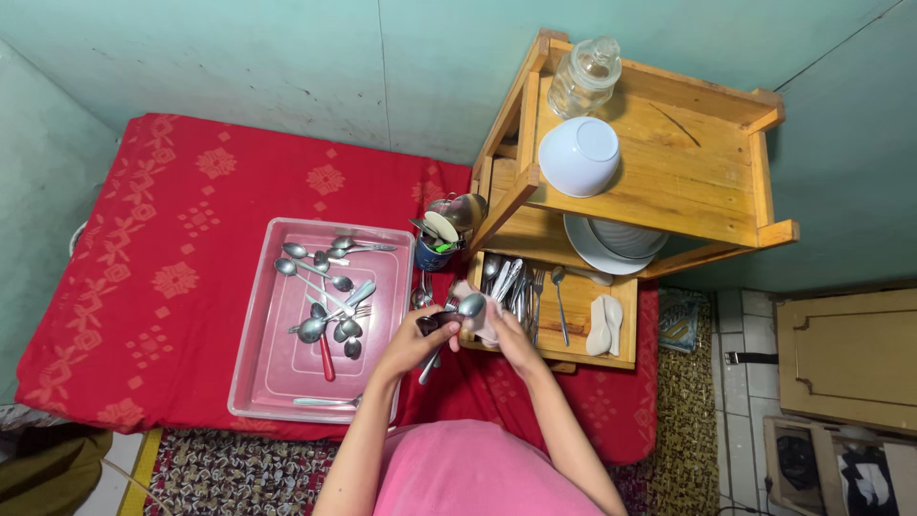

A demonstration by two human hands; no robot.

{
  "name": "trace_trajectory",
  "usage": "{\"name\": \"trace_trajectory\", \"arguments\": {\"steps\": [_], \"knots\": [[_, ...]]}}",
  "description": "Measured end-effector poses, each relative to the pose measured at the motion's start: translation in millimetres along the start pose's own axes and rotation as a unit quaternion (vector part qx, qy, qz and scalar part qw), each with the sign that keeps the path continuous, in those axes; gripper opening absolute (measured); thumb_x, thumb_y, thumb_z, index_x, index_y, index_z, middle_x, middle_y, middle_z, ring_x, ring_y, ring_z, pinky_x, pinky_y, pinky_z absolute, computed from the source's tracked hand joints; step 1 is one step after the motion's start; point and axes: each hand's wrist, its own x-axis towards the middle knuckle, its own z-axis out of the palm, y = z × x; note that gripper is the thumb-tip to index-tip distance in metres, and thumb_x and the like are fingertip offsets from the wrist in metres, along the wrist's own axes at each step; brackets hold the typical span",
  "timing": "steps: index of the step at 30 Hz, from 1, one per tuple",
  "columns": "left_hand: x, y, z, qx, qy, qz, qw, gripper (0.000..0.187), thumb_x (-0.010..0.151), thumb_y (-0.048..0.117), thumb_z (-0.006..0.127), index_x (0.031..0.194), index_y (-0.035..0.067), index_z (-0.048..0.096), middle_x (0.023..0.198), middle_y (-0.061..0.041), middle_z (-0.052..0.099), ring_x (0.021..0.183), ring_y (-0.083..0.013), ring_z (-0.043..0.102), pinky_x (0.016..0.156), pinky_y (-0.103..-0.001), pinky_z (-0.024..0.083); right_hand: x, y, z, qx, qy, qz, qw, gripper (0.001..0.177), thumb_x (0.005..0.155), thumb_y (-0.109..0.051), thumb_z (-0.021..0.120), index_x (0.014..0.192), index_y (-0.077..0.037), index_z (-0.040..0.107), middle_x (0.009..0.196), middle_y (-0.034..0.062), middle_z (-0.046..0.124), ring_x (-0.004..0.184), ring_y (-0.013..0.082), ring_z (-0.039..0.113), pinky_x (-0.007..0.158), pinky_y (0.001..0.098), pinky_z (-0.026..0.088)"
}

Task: The person wipes spoons and forks with a cloth and places them into a wooden drawer. The person handles the cutlery items individually, moving them from a plastic tray to the drawer.

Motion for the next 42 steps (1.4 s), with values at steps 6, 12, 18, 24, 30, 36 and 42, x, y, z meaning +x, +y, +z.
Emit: {"name": "trace_trajectory", "arguments": {"steps": [6,12,18,24,30,36,42], "knots": [[-1.3,-5.1,5.0,0.058,0.047,0.008,0.997,0.01,0.091,0.01,0.076,0.095,0.001,0.076,0.072,-0.003,0.074,0.068,-0.0077,0.068,0.065,-0.023,0.051,-34.5,-77.3,23.9,0.291,-0.084,-0.049,0.952,0.074,0.105,-0.055,0.031,0.15,0.002,0.043,0.143,0.017,0.06,0.128,0.0232,0.061,0.111,0.0402,0.044],[-8.1,5.5,-3.8,0.115,0.049,-0.046,0.991,0.009,0.084,0.006,0.08,0.091,0.0,0.079,0.068,-0.003,0.072,0.058,-0.0068,0.066,0.053,-0.024,0.048,-38.7,-93.7,8.4,0.026,-0.129,-0.091,0.987,0.066,0.088,-0.014,0.076,0.146,0.0,0.047,0.141,0.0089,0.061,0.122,0.0148,0.063,0.104,0.03,0.051],[-4.5,11.4,7.9,0.116,0.06,-0.045,0.99,0.007,0.083,0.006,0.078,0.089,0.002,0.077,0.069,0.001,0.073,0.056,-0.0056,0.064,0.051,-0.024,0.048,-18.7,-74.9,-4.0,-0.012,-0.101,-0.059,0.993,0.043,0.087,-0.009,0.082,0.124,0.009,0.068,0.104,0.012,0.078,0.088,0.0135,0.072,0.077,0.028,0.059],[5.5,2.6,18.5,0.095,0.134,0.057,0.985,0.007,0.086,0.008,0.075,0.09,0.003,0.075,0.069,0.003,0.069,0.06,-0.0045,0.058,0.055,-0.024,0.045,-2.3,-66.9,26.8,0.306,0.038,-0.011,0.951,0.039,0.082,-0.015,0.082,0.115,0.003,0.07,0.098,0.0113,0.077,0.083,0.0172,0.076,0.073,0.0296,0.063],[-1.4,24.6,-1.4,0.321,0.017,-0.011,0.947,0.018,0.077,0.017,0.087,0.089,0.005,0.079,0.06,0.003,0.064,0.052,-0.0066,0.058,0.053,-0.024,0.044,-16.9,-75.9,6.1,-0.105,-0.136,-0.024,0.985,0.042,0.075,-0.001,0.086,0.114,0.005,0.073,0.096,0.014,0.079,0.084,0.0185,0.076,0.075,0.0293,0.063],[6.1,-2.0,24.6,0.074,0.156,0.053,0.983,0.01,0.087,0.014,0.074,0.092,0.005,0.076,0.067,-0.002,0.067,0.059,-0.0057,0.057,0.053,-0.028,0.044,6.5,-47.7,25.3,0.325,0.033,-0.06,0.943,0.027,0.096,-0.015,0.072,0.114,0.003,0.065,0.1,0.013,0.075,0.089,0.0211,0.074,0.081,0.0333,0.062],[9.0,-10.1,34.7,0.244,0.294,0.063,0.922,0.021,0.085,0.015,0.082,0.082,-0.001,0.069,0.063,-0.007,0.067,0.056,-0.0103,0.063,0.055,-0.03,0.047,-6.0,-45.4,63.7,0.342,0.076,-0.057,0.935,0.025,0.098,-0.013,0.064,0.12,-0.001,0.062,0.105,0.0053,0.075,0.097,0.0141,0.072,0.086,0.0263,0.06]]}}
